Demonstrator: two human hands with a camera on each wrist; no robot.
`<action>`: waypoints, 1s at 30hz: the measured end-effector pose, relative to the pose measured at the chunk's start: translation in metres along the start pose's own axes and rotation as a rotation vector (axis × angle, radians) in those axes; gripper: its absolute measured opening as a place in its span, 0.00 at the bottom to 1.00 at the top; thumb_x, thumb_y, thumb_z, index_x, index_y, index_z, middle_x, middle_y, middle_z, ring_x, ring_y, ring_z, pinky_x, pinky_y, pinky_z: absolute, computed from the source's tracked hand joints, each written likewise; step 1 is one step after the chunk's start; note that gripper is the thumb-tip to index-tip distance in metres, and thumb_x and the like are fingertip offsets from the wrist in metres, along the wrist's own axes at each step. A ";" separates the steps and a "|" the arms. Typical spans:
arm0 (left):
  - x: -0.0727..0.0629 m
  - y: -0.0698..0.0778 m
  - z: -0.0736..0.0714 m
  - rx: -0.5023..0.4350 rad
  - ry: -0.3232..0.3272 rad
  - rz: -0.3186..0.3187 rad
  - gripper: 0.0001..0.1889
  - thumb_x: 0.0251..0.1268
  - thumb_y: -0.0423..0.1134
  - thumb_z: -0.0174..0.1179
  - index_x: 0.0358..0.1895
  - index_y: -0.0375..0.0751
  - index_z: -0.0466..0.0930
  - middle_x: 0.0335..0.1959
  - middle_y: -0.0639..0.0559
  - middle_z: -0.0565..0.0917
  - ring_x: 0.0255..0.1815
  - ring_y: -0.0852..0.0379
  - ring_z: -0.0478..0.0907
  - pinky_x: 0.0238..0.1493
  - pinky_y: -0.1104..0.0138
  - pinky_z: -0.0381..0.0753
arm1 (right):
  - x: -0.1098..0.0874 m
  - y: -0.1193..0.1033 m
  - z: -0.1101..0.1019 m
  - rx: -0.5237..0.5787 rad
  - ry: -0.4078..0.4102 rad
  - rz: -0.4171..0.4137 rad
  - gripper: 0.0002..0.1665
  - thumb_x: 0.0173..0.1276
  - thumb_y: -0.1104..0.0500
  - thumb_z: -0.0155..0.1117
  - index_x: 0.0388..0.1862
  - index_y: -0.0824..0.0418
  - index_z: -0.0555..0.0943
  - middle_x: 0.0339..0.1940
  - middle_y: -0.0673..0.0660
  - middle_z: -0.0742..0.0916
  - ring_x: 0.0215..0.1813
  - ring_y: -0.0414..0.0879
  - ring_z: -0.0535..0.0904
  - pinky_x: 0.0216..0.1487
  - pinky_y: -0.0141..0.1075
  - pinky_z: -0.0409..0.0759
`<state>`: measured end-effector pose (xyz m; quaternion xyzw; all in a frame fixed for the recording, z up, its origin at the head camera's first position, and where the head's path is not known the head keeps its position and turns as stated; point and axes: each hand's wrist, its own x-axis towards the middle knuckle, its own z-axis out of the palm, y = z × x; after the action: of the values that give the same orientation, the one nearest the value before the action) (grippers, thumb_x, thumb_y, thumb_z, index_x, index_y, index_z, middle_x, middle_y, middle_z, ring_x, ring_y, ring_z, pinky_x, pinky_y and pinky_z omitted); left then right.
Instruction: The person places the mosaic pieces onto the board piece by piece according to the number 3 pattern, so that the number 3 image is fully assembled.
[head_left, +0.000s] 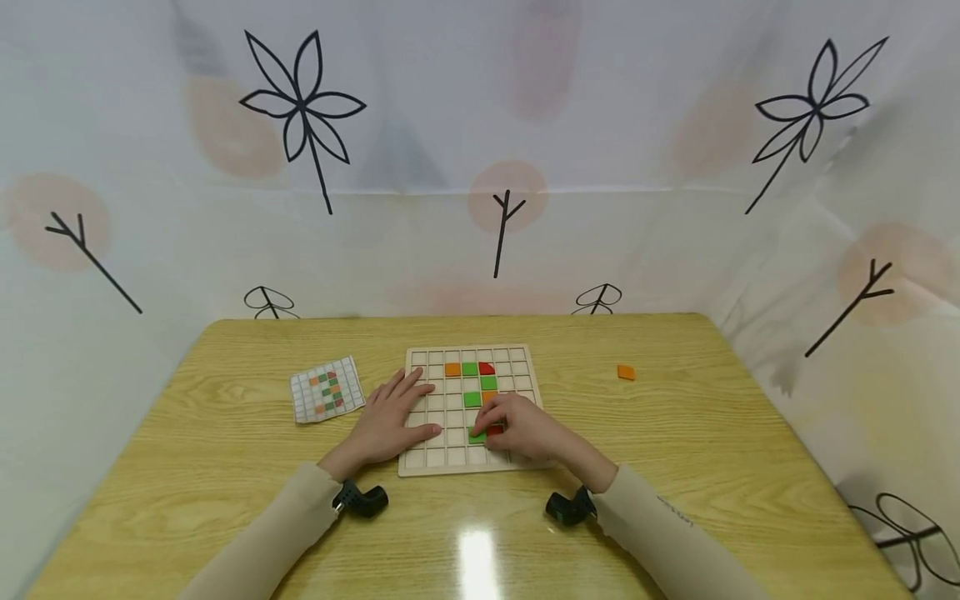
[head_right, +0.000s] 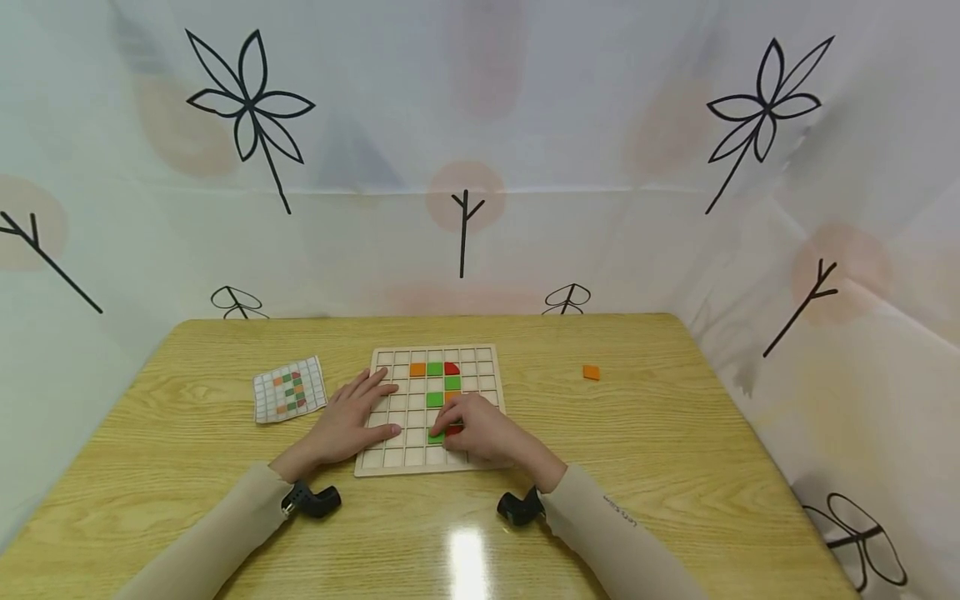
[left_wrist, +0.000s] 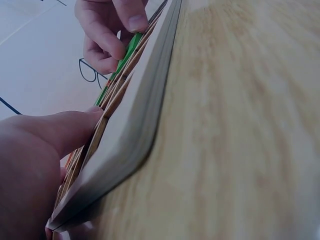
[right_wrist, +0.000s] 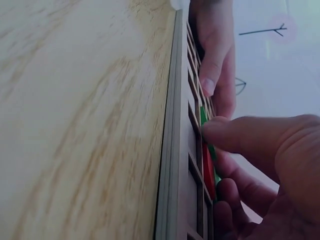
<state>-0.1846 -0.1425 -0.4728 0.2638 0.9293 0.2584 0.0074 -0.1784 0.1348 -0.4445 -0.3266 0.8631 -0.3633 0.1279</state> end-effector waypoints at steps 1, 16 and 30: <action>0.000 0.000 0.000 0.000 0.000 0.000 0.37 0.69 0.61 0.58 0.74 0.45 0.67 0.81 0.44 0.51 0.80 0.39 0.43 0.70 0.34 0.45 | 0.000 0.000 0.000 -0.001 -0.001 -0.002 0.08 0.63 0.66 0.72 0.39 0.55 0.91 0.44 0.44 0.84 0.53 0.46 0.76 0.58 0.46 0.73; 0.000 0.000 0.000 0.005 0.004 -0.004 0.36 0.69 0.61 0.58 0.74 0.45 0.67 0.81 0.44 0.51 0.80 0.39 0.43 0.71 0.35 0.45 | 0.003 0.000 0.003 -0.028 0.028 -0.042 0.07 0.64 0.65 0.72 0.39 0.54 0.90 0.41 0.44 0.84 0.47 0.43 0.77 0.49 0.39 0.74; -0.001 -0.001 0.000 0.007 0.000 -0.002 0.37 0.69 0.61 0.57 0.74 0.45 0.66 0.81 0.45 0.51 0.80 0.39 0.42 0.71 0.35 0.45 | 0.003 -0.002 -0.005 -0.021 0.013 -0.032 0.10 0.66 0.64 0.70 0.45 0.55 0.89 0.43 0.47 0.85 0.42 0.44 0.77 0.43 0.36 0.75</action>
<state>-0.1845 -0.1437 -0.4732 0.2629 0.9305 0.2551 0.0065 -0.1818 0.1340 -0.4397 -0.3395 0.8624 -0.3582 0.1129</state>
